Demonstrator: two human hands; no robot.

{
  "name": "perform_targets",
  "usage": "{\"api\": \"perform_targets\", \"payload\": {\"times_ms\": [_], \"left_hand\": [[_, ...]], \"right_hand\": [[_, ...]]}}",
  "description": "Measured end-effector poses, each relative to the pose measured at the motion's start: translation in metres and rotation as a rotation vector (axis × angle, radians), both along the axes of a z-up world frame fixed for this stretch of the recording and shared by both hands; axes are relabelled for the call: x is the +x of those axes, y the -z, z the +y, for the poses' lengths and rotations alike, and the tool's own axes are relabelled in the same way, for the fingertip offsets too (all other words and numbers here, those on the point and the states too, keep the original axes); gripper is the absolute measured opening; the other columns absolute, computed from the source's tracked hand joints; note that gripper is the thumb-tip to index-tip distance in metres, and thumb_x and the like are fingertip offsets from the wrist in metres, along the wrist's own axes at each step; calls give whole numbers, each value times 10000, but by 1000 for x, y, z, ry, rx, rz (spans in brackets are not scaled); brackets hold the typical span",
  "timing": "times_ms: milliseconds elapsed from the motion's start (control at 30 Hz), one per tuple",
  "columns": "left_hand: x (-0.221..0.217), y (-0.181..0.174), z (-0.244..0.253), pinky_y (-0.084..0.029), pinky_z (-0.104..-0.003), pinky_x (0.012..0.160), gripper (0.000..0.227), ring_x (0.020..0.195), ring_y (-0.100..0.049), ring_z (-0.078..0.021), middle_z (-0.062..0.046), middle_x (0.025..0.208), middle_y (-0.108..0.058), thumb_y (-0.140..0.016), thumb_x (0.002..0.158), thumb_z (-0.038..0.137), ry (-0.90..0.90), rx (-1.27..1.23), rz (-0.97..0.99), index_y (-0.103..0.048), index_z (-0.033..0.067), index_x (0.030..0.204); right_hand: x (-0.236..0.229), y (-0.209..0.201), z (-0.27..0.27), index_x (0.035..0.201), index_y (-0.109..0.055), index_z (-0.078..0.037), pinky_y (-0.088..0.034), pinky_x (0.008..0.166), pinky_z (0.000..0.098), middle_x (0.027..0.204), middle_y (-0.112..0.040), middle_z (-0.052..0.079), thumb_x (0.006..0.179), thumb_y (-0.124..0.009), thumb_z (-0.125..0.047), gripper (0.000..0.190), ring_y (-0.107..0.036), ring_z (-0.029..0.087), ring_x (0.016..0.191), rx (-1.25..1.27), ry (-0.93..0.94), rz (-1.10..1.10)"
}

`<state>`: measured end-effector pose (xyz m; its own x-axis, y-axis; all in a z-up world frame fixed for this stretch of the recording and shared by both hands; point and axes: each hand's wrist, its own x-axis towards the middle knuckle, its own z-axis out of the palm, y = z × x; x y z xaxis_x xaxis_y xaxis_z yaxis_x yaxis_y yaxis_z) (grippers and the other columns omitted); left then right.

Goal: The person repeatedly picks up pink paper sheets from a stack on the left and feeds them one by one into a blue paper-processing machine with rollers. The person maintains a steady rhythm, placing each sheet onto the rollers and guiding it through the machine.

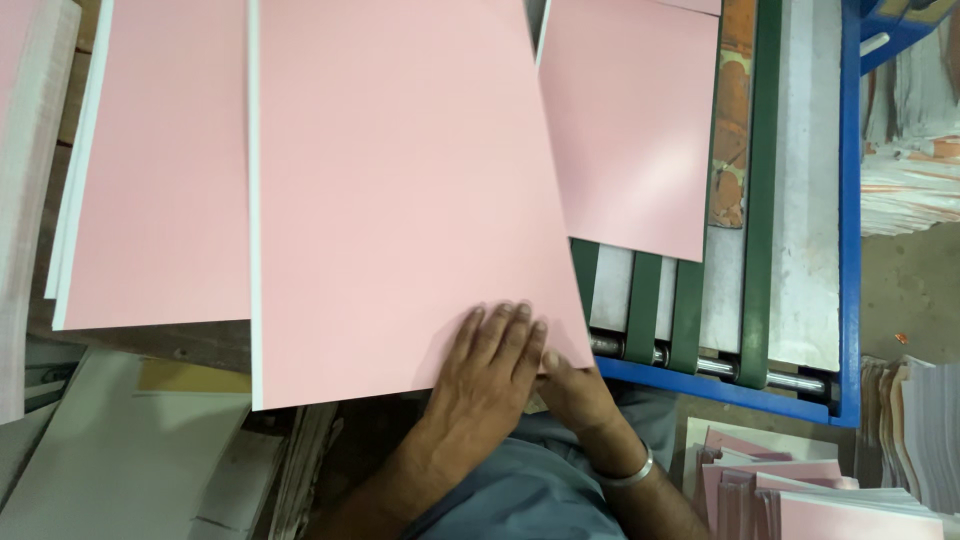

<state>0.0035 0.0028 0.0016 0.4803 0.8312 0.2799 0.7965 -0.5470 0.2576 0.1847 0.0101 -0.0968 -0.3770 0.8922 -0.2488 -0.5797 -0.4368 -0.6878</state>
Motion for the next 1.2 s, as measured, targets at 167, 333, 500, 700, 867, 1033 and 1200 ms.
{"api": "perform_targets", "payload": {"times_ms": [167, 333, 500, 700, 867, 1033, 1200], "left_hand": [[-41, -5, 10, -219, -597, 1197, 644, 1433, -405, -376, -233, 1496, -491, -629, 932, 422, -117, -70, 85, -534, -24, 1387], [-107, -11, 23, -261, -593, 1169, 713, 1396, -414, -402, -278, 1467, -529, -653, 875, 462, -328, 122, 112, -562, -54, 1358], [-124, -5, 25, -492, -451, 1099, 451, 1317, -594, -316, -177, 1368, -643, -710, 898, 174, -354, 195, 238, -643, 16, 1315], [-122, 8, 18, -580, -385, 972, 192, 1127, -698, -253, -96, 1141, -727, -739, 936, 68, -318, 411, 190, -747, 42, 1126], [-118, 13, 16, -586, -371, 950, 107, 1055, -700, -227, -69, 1070, -727, -743, 974, 15, -327, 478, 156, -769, 50, 1072], [-115, -10, 5, -543, -424, 1022, 419, 1193, -666, -306, -162, 1228, -714, -750, 848, 209, -300, 232, 163, -713, -12, 1202], [-117, -16, 1, -521, -433, 1046, 523, 1239, -640, -311, -177, 1270, -695, -763, 813, 243, -288, 176, 207, -682, -17, 1259]], "right_hand": [[22, -13, 19, 1416, -498, 95, -536, 1012, 376, 1302, -631, 172, 978, -633, -129, 510, -632, 253, 1193, -49, 460, -272], [93, 4, 33, 1374, -523, 78, -568, 999, 350, 1282, -649, 174, 994, -587, -65, 412, -667, 241, 1164, -70, 728, -373], [153, 51, 29, 1305, -563, 68, -626, 962, 332, 1236, -666, 135, 979, -630, 41, 334, -688, 224, 1105, -62, 1035, -378], [168, 83, -27, 1334, -590, 29, -608, 872, 323, 1219, -664, 107, 1022, -606, 6, 313, -681, 195, 1047, -134, 1019, -422], [150, 87, -74, 1297, -591, 15, -608, 874, 342, 1176, -671, 91, 989, -611, -19, 311, -686, 202, 1033, -237, 1026, -463], [144, 97, -80, 1288, -596, 46, -601, 894, 334, 1176, -680, 99, 988, -662, -47, 321, -682, 197, 1045, -181, 1022, -458], [146, 103, -39, 1272, -594, 35, -598, 924, 304, 1197, -680, 115, 990, -697, -65, 316, -691, 195, 1077, -90, 1013, -438]]}}
